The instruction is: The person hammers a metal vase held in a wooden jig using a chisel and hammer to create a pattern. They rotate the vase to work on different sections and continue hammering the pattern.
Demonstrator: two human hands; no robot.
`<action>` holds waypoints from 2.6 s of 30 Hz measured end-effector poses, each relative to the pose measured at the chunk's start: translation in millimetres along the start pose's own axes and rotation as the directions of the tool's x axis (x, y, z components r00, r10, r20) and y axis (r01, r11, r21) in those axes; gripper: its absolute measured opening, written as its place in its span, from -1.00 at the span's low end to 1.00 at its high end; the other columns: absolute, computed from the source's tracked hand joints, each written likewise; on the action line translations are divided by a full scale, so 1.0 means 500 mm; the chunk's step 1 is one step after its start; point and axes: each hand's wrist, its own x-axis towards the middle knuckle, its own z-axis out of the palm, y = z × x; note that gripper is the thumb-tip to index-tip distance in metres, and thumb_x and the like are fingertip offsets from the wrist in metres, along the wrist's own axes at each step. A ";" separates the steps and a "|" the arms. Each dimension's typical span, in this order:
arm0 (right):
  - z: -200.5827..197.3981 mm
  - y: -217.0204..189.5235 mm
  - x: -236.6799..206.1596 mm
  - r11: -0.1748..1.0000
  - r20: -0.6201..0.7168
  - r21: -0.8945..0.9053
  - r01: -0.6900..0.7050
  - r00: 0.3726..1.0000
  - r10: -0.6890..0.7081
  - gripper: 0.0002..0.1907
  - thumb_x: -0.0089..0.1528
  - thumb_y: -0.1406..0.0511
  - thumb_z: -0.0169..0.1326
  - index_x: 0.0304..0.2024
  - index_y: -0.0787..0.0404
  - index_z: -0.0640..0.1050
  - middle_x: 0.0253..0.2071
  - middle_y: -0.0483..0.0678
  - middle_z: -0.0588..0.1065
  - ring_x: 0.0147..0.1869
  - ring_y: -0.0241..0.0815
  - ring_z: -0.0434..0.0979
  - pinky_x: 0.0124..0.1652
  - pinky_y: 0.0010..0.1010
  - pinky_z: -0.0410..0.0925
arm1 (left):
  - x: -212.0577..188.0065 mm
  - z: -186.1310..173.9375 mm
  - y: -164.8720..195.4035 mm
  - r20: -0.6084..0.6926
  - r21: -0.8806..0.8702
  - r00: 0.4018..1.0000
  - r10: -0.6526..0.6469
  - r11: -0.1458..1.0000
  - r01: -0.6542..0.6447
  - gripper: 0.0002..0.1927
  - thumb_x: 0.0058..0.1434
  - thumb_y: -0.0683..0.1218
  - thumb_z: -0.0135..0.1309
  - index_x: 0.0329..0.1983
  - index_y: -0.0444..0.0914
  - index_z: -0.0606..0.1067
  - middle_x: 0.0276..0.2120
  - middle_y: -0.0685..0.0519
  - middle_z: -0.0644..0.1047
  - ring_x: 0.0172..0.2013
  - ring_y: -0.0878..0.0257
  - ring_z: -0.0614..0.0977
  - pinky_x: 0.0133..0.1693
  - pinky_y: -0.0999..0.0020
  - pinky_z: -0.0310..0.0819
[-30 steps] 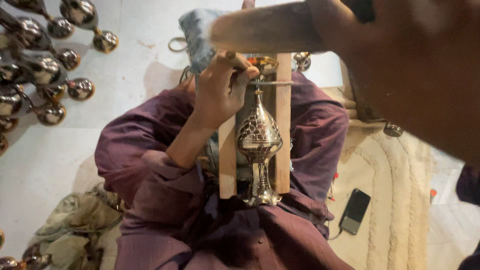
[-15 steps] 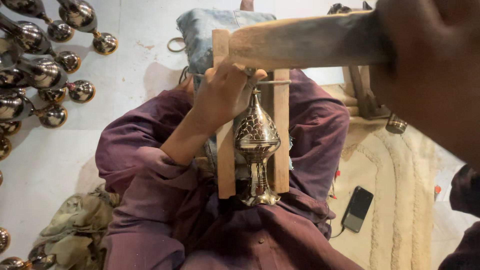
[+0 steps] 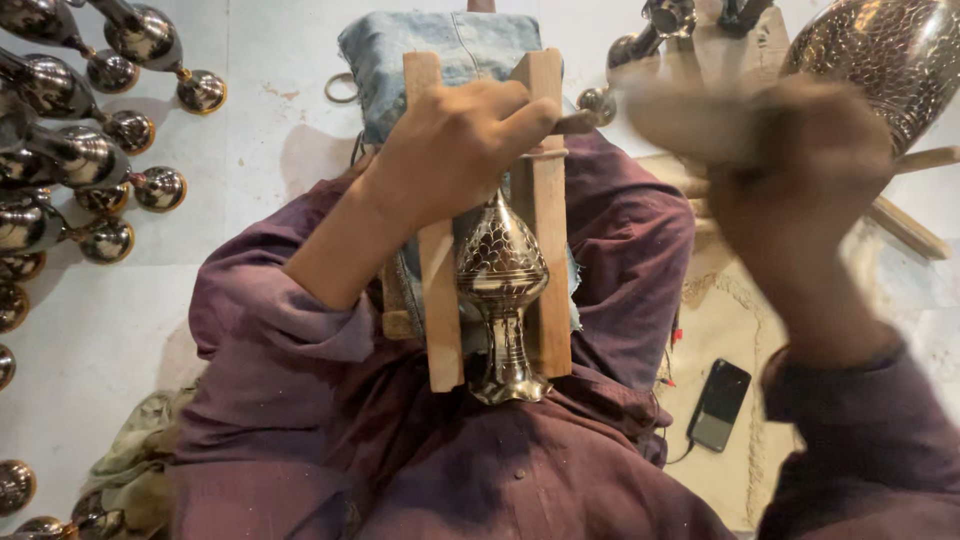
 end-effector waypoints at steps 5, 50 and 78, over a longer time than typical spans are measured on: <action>0.062 -0.002 -0.094 0.965 0.020 -0.217 -0.147 0.988 0.155 -0.65 0.22 0.49 0.15 0.03 0.21 0.41 -0.11 0.08 0.42 -0.06 0.13 0.50 -0.09 -0.10 0.33 | 0.025 -0.009 -0.007 -0.022 -0.053 0.997 0.077 0.996 -0.078 -0.81 0.33 -0.18 0.15 -0.01 -0.22 0.51 -0.36 0.05 0.54 -0.33 0.16 0.64 -0.31 0.28 0.57; 0.044 0.001 -0.001 0.948 -0.039 -0.317 -0.013 0.999 0.001 -0.58 0.11 0.49 0.29 -0.02 0.22 0.47 -0.12 0.10 0.49 -0.07 0.18 0.54 -0.13 -0.07 0.35 | 0.009 -0.033 -0.020 0.031 0.070 0.995 0.098 0.993 -0.100 -0.76 0.38 -0.21 0.18 -0.05 -0.28 0.34 -0.39 0.07 0.46 -0.37 0.17 0.61 -0.38 0.25 0.49; -0.007 -0.011 0.075 0.916 0.007 -0.391 0.090 0.995 -0.095 -0.56 0.18 0.41 0.47 0.00 0.26 0.51 -0.17 0.06 0.46 -0.10 0.03 0.53 -0.14 -0.15 0.36 | 0.018 -0.050 -0.037 -0.007 -0.125 1.000 0.013 0.992 -0.014 -0.67 0.46 -0.15 0.16 0.18 -0.28 0.34 -0.26 0.00 0.54 -0.25 0.03 0.65 -0.24 0.16 0.52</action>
